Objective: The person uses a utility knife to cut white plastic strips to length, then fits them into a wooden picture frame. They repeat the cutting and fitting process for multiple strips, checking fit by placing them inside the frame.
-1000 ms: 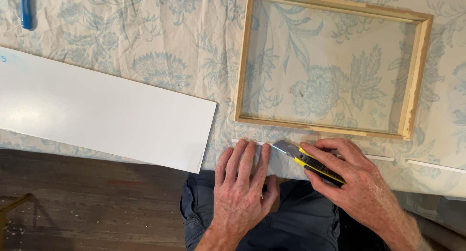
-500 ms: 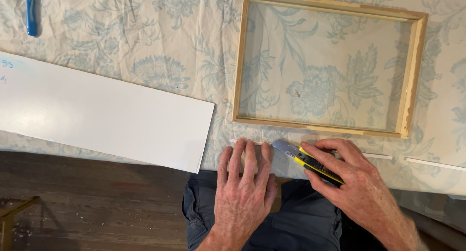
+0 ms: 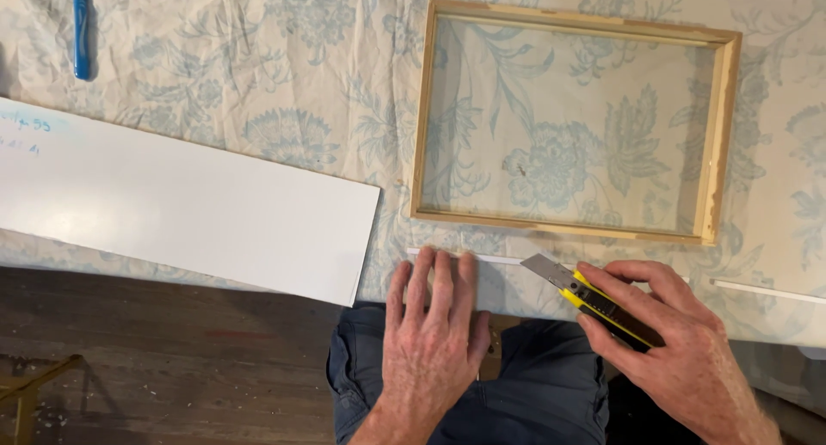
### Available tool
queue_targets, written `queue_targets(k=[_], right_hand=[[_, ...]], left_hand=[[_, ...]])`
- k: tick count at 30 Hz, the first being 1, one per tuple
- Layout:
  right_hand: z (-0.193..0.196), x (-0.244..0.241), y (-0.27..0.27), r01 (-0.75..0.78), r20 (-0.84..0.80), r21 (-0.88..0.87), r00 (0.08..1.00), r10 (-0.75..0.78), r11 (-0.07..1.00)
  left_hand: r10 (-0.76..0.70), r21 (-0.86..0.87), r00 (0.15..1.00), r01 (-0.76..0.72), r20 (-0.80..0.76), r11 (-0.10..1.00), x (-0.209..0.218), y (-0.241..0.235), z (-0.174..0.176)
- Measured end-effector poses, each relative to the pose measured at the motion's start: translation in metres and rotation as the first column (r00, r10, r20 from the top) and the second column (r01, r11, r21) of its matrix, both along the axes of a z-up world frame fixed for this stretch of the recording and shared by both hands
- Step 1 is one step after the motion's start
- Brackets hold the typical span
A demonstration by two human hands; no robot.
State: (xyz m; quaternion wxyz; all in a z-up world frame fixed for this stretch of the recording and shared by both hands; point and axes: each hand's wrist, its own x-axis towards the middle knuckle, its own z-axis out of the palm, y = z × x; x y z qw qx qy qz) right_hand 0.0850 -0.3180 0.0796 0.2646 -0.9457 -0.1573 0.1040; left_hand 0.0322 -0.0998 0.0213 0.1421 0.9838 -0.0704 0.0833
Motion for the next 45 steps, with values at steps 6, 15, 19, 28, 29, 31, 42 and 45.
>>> queue_targets(k=[6, 15, 19, 28, 29, 31, 42, 45], right_hand=[[0.005, -0.003, 0.005, -0.016, 0.040, 0.021, 0.999, 0.016, 1.000], [0.001, -0.005, 0.102, -0.365, 0.264, -0.075, 0.890, 0.371, 0.928], [-0.012, -0.008, 0.129, -0.327, 0.148, -0.109, 0.929, 0.340, 0.939], [-0.014, -0.006, 0.144, -0.318, 0.071, -0.133, 0.942, 0.329, 0.939], [-0.014, -0.007, 0.145, -0.323, 0.065, -0.137, 0.940, 0.334, 0.936], [-0.012, -0.006, 0.148, -0.351, 0.094, -0.091, 0.929, 0.359, 0.932], [-0.015, -0.008, 0.147, -0.329, 0.060, -0.062, 0.941, 0.333, 0.942], [-0.014, -0.006, 0.148, -0.334, 0.051, -0.060, 0.940, 0.337, 0.941]], left_hand=[[0.012, -0.173, 0.998, -0.001, 0.059, 0.985, -0.006, 0.005, -0.002], [0.190, -0.360, 0.950, -0.091, 0.249, 0.929, -0.037, 0.057, 0.018], [0.242, -0.306, 0.934, -0.157, 0.264, 0.939, -0.040, 0.087, 0.004], [0.192, -0.267, 0.974, -0.154, 0.123, 0.951, -0.043, 0.095, -0.010], [0.197, -0.272, 0.973, -0.160, 0.117, 0.949, -0.044, 0.095, -0.011], [0.187, -0.271, 0.973, -0.145, 0.138, 0.952, -0.043, 0.095, -0.014], [0.206, -0.270, 0.967, -0.160, 0.152, 0.949, -0.043, 0.094, -0.016], [0.204, -0.271, 0.968, -0.158, 0.149, 0.950, -0.042, 0.094, -0.016]])
